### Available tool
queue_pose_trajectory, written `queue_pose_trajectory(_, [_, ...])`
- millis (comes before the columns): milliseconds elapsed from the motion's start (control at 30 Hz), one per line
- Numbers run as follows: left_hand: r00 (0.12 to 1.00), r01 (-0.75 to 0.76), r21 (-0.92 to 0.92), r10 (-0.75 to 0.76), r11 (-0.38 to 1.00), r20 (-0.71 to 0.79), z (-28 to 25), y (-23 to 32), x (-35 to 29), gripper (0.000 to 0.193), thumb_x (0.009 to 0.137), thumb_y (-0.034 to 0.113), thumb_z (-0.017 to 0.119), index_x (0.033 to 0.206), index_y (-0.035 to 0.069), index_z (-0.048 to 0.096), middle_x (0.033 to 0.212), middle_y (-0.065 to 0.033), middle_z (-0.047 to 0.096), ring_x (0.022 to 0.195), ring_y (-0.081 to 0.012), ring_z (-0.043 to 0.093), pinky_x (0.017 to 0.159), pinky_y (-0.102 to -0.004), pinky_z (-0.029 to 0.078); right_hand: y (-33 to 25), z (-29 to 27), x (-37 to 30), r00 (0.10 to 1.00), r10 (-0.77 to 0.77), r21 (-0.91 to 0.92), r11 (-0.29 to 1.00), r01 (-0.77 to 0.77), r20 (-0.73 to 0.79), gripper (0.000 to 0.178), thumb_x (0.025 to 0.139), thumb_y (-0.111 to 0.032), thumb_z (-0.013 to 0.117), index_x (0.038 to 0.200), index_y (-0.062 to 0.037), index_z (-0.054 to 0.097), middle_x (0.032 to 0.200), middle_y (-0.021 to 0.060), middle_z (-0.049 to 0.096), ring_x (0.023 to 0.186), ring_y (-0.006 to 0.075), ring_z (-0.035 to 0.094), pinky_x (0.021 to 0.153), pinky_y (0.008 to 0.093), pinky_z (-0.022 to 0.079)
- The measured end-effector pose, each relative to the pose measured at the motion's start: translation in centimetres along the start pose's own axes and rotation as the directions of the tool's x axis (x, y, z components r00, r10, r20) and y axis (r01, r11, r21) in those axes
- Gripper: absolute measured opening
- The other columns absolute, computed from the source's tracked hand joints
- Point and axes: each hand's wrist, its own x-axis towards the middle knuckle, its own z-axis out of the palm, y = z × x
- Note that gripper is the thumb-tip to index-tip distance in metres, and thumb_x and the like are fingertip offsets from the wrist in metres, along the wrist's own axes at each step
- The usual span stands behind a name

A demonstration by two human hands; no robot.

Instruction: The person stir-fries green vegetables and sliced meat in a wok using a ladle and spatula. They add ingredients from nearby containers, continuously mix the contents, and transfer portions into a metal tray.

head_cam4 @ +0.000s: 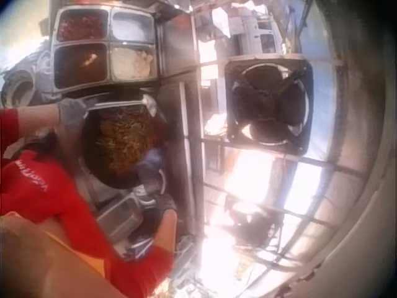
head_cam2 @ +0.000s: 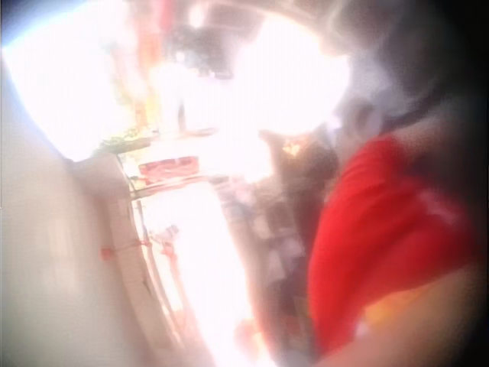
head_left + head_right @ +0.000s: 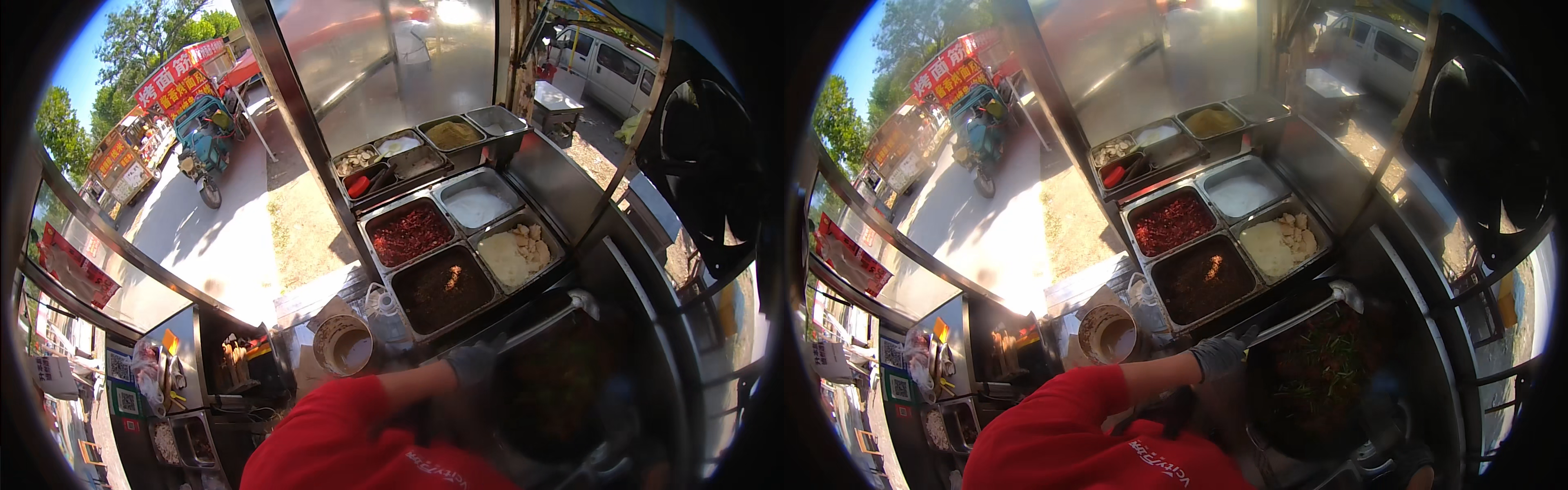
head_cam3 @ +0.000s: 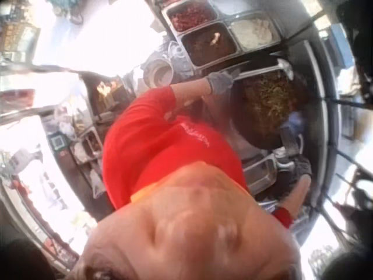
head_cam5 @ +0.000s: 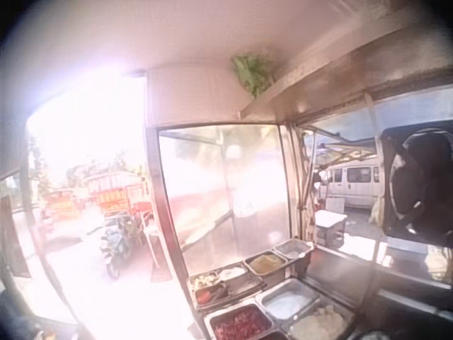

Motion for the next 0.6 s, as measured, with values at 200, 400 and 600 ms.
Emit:
queue_pose_trajectory(200, [0.956, -0.219, -0.084, 0.231, 0.972, 0.183, 2.8, 2.4, 0.1, 0.068, 0.090, 0.024, 0.049, 0.149, 0.004, 0.022, 0.110, -0.0301, 0.059, 0.091, -0.0403, 0.064, 0.083, -0.0464, 0.049, 1.0, 4.3, 0.9, 0.999, 0.027, 0.081, 0.996, -0.029, 0.025, 0.034, 0.092, -0.035, 0.049, 0.112, -0.0111, 0.064, 0.106, 0.0195, 0.065, 0.098, 0.0370, 0.061, 0.084, 0.0471, 0.049])
queue_pose_trajectory(400, [0.894, -0.359, 0.046, 0.329, 0.932, 0.303, 1.5, 5.6, -2.7, 0.032, 0.092, 0.021, 0.045, 0.118, 0.004, 0.053, 0.110, -0.0311, 0.056, 0.088, -0.0380, 0.063, 0.073, -0.0482, 0.050, -1.9, 4.9, 0.1, 0.977, -0.184, -0.086, 0.981, 0.175, -0.105, 0.032, 0.093, -0.033, 0.047, 0.107, -0.0115, 0.066, 0.104, 0.0186, 0.065, 0.098, 0.0355, 0.061, 0.084, 0.0482, 0.049])
queue_pose_trajectory(600, [0.916, -0.380, 0.039, 0.370, 0.924, 0.154, -3.2, 5.1, -6.8, 0.056, 0.091, 0.013, 0.050, 0.144, 0.013, 0.031, 0.101, -0.0273, 0.063, 0.081, -0.0373, 0.065, 0.069, -0.0448, 0.051, -5.0, -4.1, -6.5, 0.997, 0.021, -0.044, 0.999, -0.025, -0.078, 0.033, 0.096, -0.028, 0.040, 0.114, -0.0092, 0.061, 0.115, 0.0159, 0.063, 0.104, 0.0308, 0.061, 0.089, 0.0442, 0.048])
